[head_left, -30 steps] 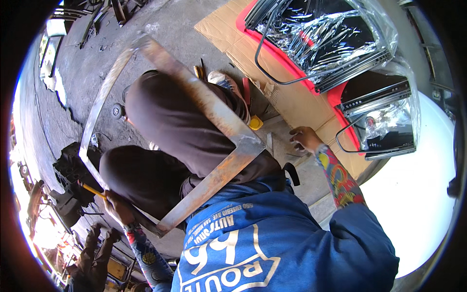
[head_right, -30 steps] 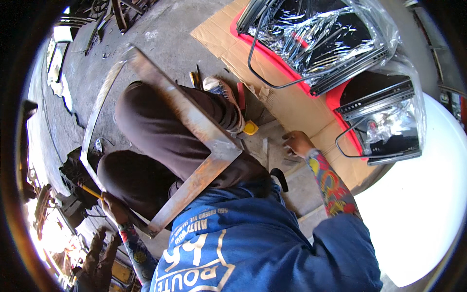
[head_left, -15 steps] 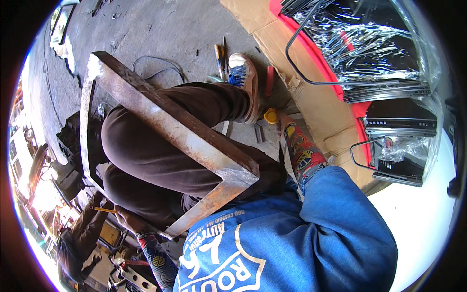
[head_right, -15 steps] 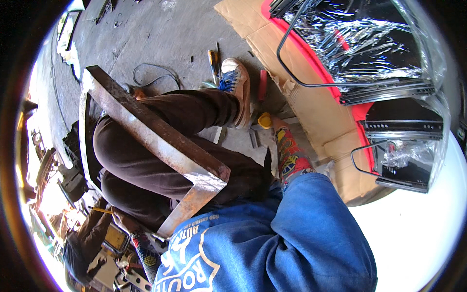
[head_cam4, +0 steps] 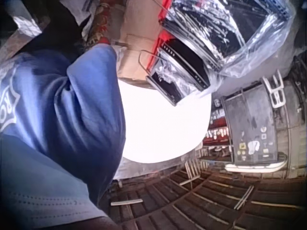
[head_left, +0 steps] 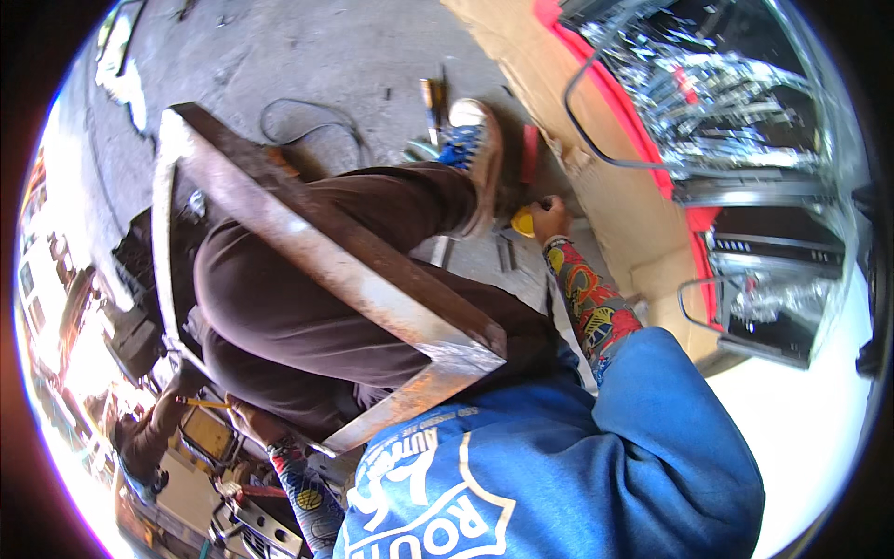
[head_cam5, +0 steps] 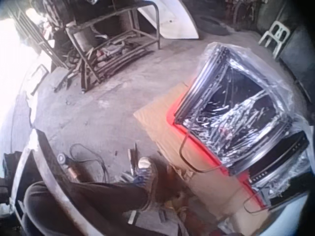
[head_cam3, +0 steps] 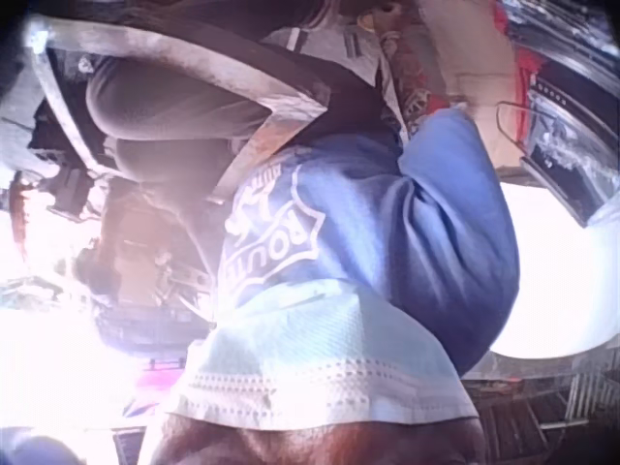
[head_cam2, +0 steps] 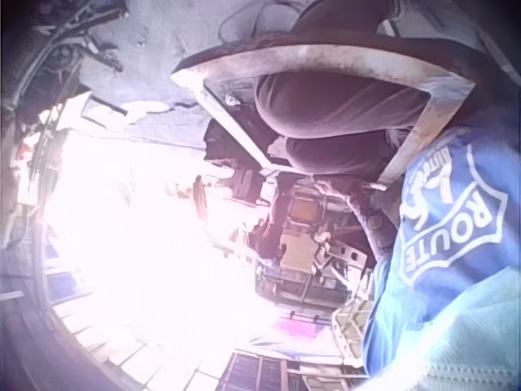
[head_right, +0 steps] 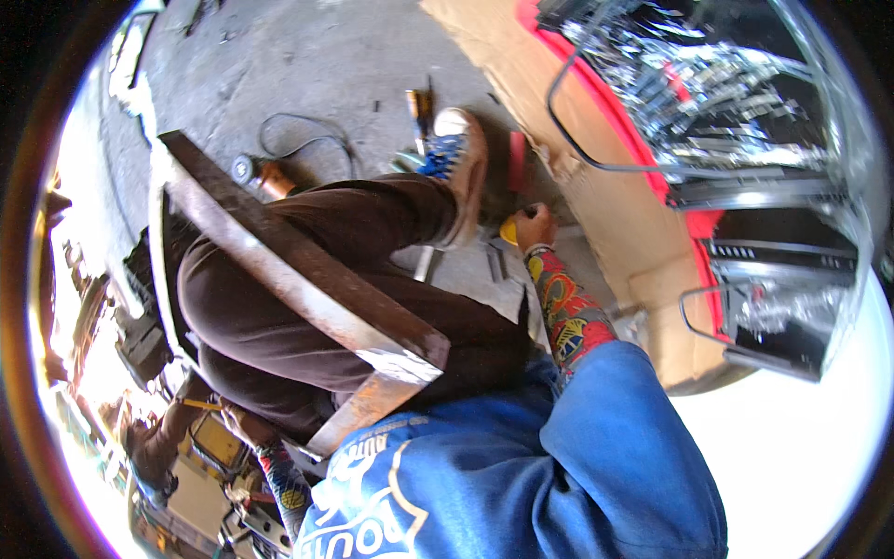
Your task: The person uses an angle grinder to smooth a metal frame, then marks it with a pencil and ruler. The person measures and marks multiple edges of the frame while sitting on the floor.
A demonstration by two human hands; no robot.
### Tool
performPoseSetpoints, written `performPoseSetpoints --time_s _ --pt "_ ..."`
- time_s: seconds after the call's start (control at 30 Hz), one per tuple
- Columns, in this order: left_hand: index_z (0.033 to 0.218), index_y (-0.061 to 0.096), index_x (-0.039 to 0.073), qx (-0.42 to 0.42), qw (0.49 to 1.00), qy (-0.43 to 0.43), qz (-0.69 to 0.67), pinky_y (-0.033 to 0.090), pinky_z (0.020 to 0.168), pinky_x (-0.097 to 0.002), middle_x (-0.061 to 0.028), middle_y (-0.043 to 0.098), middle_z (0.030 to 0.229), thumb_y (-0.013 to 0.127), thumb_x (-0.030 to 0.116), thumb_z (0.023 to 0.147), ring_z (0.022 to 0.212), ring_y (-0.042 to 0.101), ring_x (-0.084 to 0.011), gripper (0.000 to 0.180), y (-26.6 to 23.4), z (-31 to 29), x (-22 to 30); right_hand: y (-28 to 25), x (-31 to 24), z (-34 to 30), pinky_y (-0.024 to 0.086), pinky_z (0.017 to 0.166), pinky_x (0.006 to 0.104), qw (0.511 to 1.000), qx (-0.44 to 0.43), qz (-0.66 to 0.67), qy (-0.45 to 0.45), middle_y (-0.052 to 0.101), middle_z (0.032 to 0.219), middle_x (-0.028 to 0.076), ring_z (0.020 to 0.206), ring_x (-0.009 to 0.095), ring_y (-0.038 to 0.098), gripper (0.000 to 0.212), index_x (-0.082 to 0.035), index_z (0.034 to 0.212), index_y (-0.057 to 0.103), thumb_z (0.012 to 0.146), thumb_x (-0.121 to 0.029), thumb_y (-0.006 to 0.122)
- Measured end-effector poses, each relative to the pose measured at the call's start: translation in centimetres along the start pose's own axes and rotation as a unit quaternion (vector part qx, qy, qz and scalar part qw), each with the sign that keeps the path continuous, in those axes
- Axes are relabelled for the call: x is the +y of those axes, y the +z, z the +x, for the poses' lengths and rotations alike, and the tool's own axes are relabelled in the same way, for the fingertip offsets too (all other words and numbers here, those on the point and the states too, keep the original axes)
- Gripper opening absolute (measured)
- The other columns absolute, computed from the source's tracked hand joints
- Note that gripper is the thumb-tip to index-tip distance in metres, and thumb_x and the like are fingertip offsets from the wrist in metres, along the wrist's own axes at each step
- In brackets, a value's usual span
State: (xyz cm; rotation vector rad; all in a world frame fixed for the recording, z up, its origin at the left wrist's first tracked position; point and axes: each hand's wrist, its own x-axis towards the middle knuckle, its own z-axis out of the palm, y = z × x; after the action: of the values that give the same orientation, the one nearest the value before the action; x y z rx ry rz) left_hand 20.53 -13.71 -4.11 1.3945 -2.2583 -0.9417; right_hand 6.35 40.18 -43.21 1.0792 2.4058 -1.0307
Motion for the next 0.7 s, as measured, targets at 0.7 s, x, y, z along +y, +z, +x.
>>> performPoseSetpoints --time_s 0.7 --pt "0.137 0.058 -0.005 -0.025 0.993 0.064 0.095 0.048 0.103 -0.0402 -0.0208 0.064 0.132 0.044 0.041 0.11 0.117 0.062 -0.0299 0.056 1.2 7.5 -1.5 -13.5 29.3 -13.9 0.053 0.05 0.0425 0.857 -0.108 0.141 0.484 0.072 0.087 0.008 0.064 0.022 0.07 0.023 -0.009 0.094 0.066 0.095 -0.029 0.055"
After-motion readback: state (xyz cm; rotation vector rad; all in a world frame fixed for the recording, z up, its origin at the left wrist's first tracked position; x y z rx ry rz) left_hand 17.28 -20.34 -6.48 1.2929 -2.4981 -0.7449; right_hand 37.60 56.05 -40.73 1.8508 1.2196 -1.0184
